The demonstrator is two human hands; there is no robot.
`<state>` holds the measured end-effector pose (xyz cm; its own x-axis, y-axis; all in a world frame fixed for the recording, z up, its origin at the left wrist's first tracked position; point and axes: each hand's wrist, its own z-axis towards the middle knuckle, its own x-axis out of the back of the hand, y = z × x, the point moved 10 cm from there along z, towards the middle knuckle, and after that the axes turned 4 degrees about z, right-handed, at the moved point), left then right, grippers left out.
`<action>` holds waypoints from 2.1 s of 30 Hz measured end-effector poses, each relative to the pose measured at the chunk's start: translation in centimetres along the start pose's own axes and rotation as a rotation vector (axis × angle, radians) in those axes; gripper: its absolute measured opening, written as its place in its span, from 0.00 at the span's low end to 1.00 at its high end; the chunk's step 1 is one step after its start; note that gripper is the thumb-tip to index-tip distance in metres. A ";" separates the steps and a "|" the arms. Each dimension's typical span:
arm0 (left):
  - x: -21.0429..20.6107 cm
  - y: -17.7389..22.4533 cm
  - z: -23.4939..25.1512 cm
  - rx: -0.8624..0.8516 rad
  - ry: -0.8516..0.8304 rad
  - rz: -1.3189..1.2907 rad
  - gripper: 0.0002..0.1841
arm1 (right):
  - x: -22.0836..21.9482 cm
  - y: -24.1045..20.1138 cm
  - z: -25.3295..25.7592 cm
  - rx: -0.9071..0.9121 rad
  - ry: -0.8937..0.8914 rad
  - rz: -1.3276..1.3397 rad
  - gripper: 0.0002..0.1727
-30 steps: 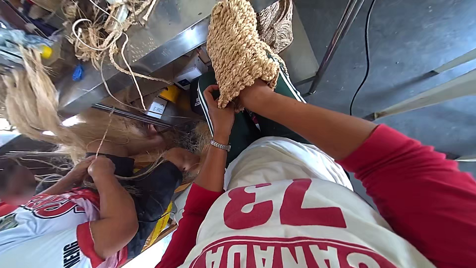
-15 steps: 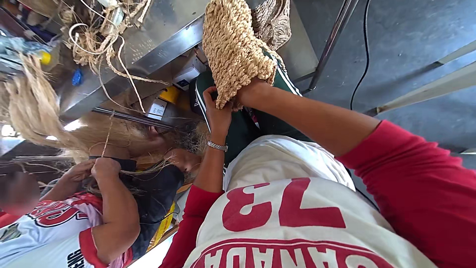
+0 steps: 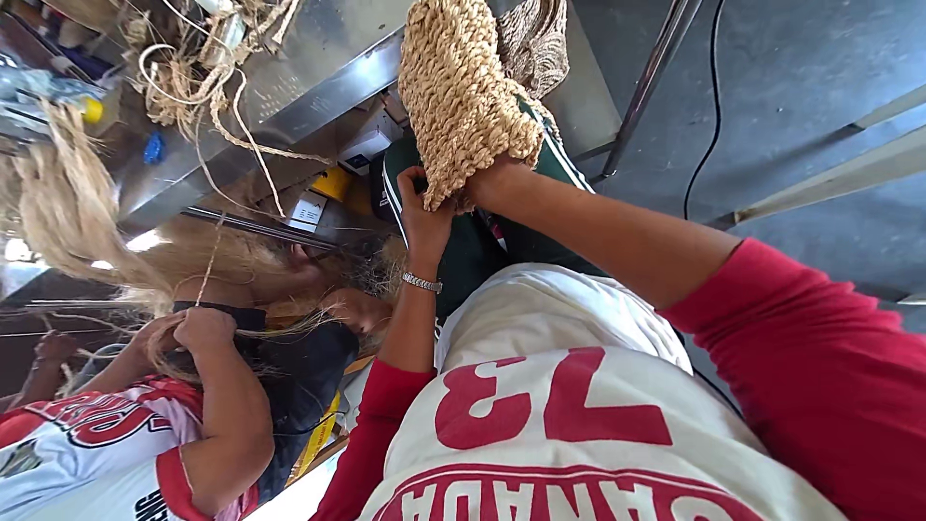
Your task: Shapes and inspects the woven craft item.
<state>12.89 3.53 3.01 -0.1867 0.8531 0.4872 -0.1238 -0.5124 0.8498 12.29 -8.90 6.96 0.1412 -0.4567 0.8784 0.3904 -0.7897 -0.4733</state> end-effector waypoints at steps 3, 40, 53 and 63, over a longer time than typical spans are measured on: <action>0.2 0.4 -0.1 -0.001 0.037 0.084 0.34 | -0.4 -0.2 0.0 -0.011 -0.061 -0.005 0.21; 1.7 1.1 -1.4 -0.048 -0.010 -0.157 0.23 | 0.5 -1.2 1.1 0.072 -0.187 0.032 0.21; 2.4 2.3 -0.4 0.014 -0.003 0.203 0.23 | -0.4 -1.5 0.9 -0.013 -0.306 0.101 0.24; 2.2 1.5 -0.1 0.040 -0.022 0.107 0.24 | -0.4 -1.5 0.2 -0.051 -0.217 0.050 0.24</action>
<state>12.18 4.62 5.37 -0.1757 0.7959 0.5793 -0.0656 -0.5966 0.7998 11.84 -7.42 7.35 0.3534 -0.4014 0.8450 0.3323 -0.7905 -0.5144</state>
